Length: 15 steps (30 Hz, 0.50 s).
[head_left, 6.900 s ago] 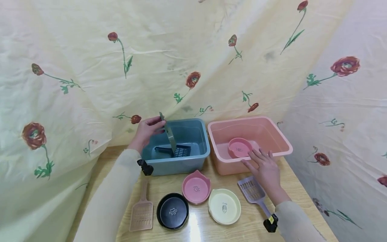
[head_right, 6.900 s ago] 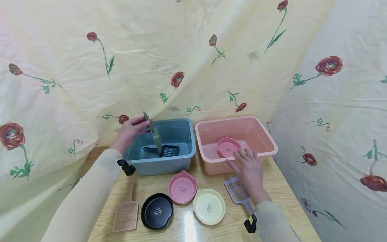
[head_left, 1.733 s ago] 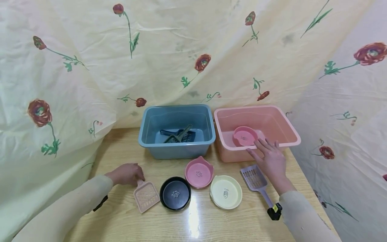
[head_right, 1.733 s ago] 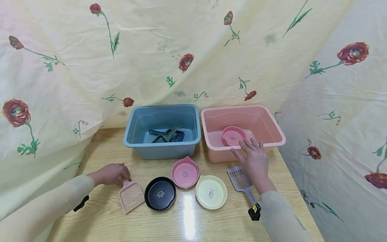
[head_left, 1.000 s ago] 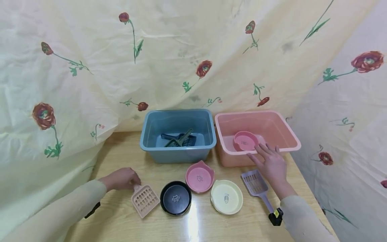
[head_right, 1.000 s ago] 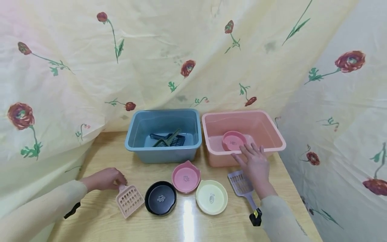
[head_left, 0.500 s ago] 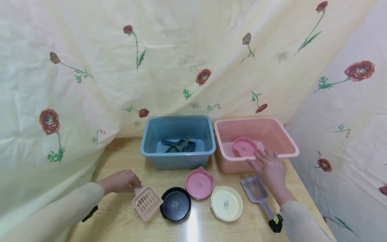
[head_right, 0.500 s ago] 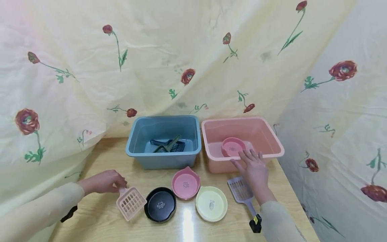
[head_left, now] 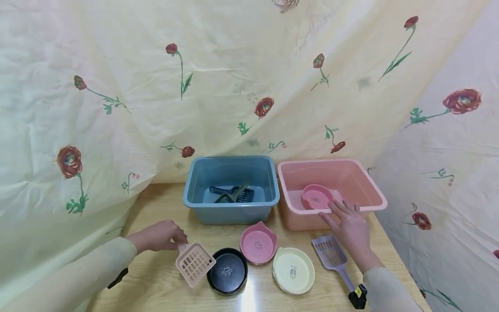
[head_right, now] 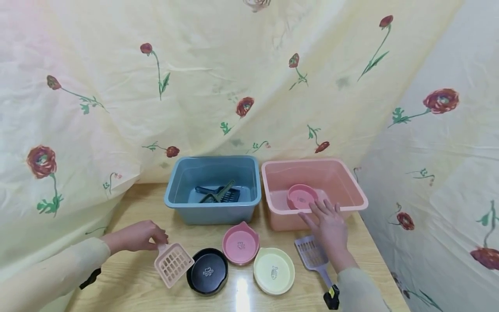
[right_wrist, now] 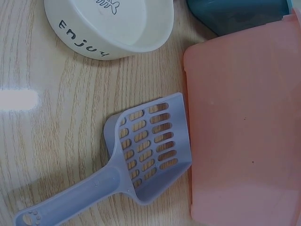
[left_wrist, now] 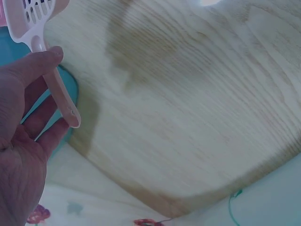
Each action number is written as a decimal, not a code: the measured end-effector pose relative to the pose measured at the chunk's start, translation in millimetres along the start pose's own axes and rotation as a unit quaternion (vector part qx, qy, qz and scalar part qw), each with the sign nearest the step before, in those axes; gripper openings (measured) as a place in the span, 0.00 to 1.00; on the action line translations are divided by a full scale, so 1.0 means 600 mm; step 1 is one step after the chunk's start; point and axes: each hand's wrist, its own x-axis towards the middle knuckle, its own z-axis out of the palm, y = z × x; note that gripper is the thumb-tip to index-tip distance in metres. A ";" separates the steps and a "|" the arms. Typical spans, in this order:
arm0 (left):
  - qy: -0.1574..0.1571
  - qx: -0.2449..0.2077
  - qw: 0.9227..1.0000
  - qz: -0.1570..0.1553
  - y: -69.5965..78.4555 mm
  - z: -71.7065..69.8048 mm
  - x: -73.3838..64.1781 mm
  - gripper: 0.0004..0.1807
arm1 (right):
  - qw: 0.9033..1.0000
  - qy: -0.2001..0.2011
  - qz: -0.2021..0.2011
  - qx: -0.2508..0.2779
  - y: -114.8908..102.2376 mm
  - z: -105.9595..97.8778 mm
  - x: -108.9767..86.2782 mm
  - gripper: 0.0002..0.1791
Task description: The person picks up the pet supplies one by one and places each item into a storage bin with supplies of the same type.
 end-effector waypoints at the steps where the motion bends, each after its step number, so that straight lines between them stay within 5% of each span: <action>1: 0.001 0.000 1.000 0.003 0.002 -0.002 0.001 0.09 | 1.000 0.005 -0.003 0.000 0.001 0.001 -0.001 0.35; 9: 0.014 0.006 0.999 0.032 0.028 -0.039 0.015 0.10 | 0.998 0.050 -0.024 0.008 0.007 0.009 -0.001 0.57; 15: 0.007 -0.069 0.998 0.000 0.053 -0.070 0.036 0.14 | 1.000 0.028 -0.014 0.000 0.005 0.005 -0.001 0.44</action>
